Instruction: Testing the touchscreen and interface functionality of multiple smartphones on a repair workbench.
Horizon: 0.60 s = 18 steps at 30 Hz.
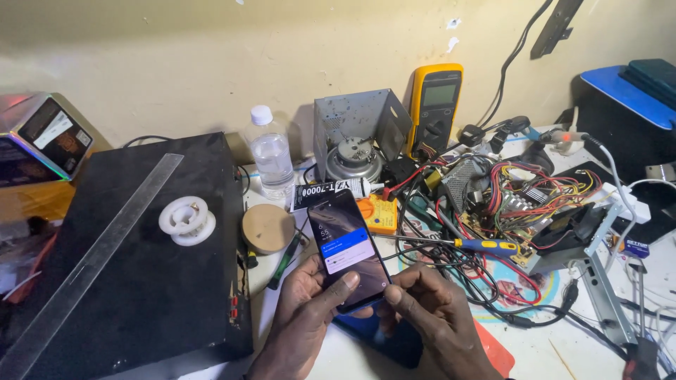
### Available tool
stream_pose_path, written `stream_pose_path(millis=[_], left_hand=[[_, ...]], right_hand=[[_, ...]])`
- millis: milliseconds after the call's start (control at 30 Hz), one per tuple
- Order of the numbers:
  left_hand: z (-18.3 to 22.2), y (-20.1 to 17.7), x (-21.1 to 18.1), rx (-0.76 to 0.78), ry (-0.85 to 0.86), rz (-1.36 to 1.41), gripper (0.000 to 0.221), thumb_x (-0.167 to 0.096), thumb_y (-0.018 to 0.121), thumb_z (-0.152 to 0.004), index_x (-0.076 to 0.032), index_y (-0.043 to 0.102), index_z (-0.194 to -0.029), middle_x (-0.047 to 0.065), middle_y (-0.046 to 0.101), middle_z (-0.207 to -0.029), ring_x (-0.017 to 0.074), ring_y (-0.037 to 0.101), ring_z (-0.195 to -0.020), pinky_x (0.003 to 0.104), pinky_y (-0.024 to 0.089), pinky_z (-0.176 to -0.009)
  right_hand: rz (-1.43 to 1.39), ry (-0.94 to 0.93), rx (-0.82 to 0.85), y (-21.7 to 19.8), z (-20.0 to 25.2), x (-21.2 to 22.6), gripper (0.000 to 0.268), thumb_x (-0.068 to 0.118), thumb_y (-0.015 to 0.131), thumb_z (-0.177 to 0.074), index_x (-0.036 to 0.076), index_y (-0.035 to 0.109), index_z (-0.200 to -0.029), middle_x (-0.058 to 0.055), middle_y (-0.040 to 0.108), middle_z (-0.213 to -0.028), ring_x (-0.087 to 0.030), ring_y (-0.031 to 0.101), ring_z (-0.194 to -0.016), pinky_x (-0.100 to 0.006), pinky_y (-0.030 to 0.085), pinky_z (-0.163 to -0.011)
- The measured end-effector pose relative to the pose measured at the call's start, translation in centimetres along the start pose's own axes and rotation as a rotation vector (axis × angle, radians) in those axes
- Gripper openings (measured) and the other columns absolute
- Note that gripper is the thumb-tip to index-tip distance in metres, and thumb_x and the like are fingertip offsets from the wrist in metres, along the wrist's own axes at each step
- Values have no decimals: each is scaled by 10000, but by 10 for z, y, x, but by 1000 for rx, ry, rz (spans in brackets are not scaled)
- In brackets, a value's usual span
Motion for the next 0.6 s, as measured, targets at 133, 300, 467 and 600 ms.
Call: stream_pose_path(millis=[133,300,467,600], left_hand=[[1,2,4,16,-16,30,396,-68,732,-819,13,680,-1203,221,813,-1046,325,781,-892,429,620,-630],[4,10,-1,97,-17,70,435,-103,707,-834,55,682,-1239,226,793,-1056,305,747,-885,375,578,-633],[3,8,2,118,-40,178,464,-99,725,-816,56,663,-1249,201,767,-1070,248,706,-888,391,592,-648],[2,8,3,121,-39,209,475,-67,718,-821,68,648,-1271,226,772,-1081,274,726,-902,383,606,-629]], right_hand=[[32,66,-29,-10,0,-9,239,175,644,-958,-31,657,-839,-189,726,-647,-261,700,-523,-371,607,-515],[-13,-36,37,-9,-5,-1,241,170,613,-990,-41,631,-876,-183,705,-649,-253,681,-503,-330,575,-520],[-131,50,-143,-26,-6,0,308,60,674,-898,-148,696,-1124,-289,751,-850,-358,747,-674,-440,648,-639],[-128,-74,-93,-23,-2,8,223,52,691,-904,-111,723,-1053,-264,727,-722,-332,691,-536,-391,593,-534]])
Point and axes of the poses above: each hand's wrist, its own z-axis away from the middle knuckle, its own y-axis out of the palm, x = y × z, the point moved 9 cm from there along -z, towards the middle knuckle
